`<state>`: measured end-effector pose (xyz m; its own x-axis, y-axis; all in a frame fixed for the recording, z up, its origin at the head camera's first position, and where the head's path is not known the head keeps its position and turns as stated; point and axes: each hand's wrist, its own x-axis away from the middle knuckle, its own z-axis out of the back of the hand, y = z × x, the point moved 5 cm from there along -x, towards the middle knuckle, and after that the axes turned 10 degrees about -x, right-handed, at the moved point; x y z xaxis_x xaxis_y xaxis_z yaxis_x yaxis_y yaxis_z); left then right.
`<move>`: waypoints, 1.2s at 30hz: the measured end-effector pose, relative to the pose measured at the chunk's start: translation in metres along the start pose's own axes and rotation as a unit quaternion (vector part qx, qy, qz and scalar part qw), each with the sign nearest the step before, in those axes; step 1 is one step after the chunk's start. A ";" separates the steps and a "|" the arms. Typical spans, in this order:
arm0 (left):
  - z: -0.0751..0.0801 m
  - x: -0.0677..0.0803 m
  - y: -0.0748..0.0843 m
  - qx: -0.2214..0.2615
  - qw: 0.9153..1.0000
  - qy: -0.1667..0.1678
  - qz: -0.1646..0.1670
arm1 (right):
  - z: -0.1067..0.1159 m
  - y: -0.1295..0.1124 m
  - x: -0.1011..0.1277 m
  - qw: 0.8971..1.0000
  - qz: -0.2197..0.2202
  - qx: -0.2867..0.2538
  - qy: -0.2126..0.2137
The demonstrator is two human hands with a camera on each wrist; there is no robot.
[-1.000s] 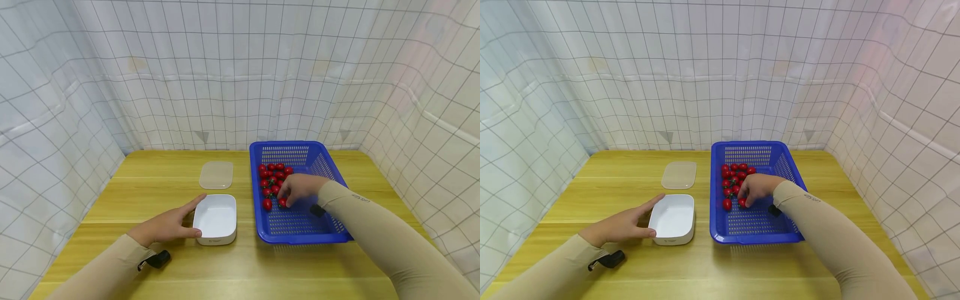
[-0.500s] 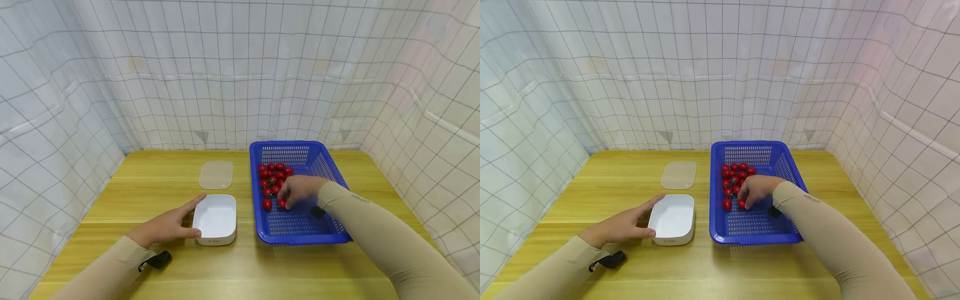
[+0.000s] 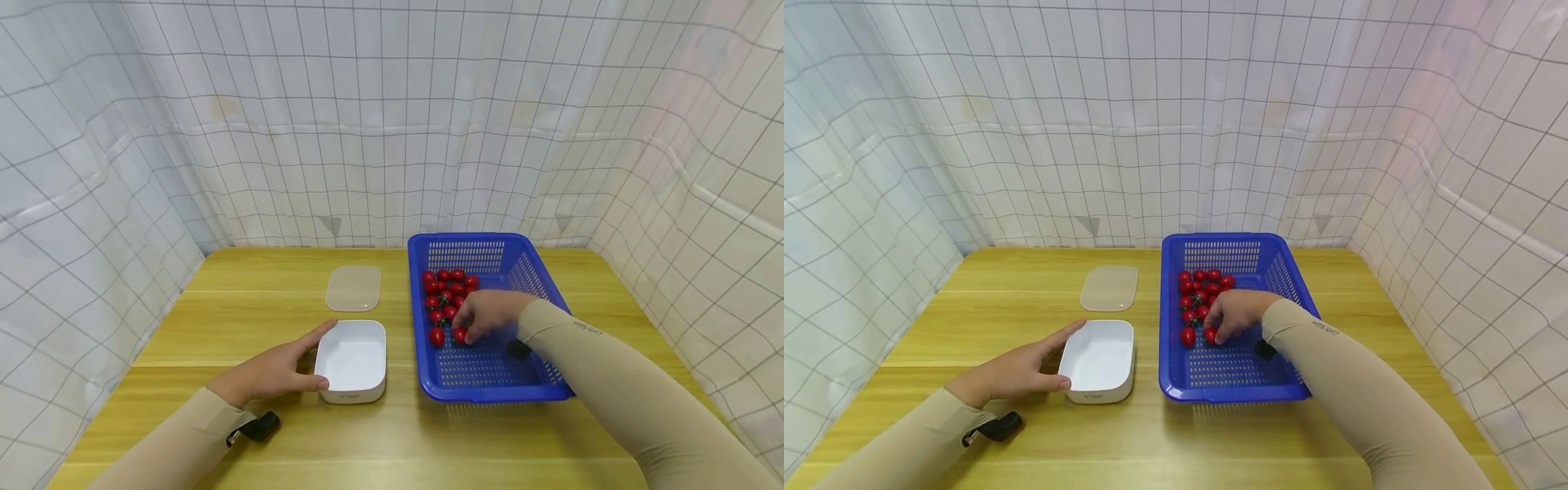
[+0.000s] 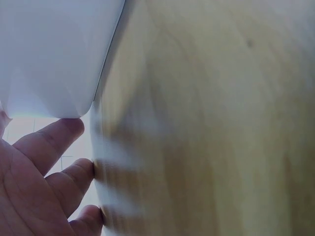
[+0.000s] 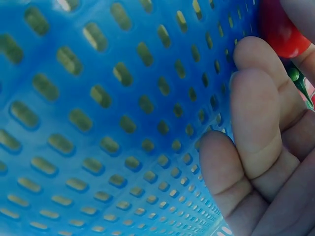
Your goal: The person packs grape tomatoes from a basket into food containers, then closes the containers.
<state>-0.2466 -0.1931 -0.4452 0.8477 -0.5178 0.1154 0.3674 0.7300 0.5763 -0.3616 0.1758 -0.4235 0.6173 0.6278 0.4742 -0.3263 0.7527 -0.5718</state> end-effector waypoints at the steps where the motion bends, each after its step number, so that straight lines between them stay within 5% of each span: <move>1: 0.000 0.000 0.000 -0.001 1.000 0.000 0.000 | 0.000 0.000 0.000 1.000 -0.001 -0.002 0.000; 36: -0.001 0.000 -0.004 0.002 1.000 -0.003 -0.003 | 0.008 -0.003 0.004 1.000 -0.001 -0.001 0.009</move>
<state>-0.2480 -0.1952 -0.4480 0.8434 -0.5246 0.1160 0.3709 0.7247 0.5807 -0.3635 0.1779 -0.4145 0.6309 0.6221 0.4636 -0.3239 0.7541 -0.5713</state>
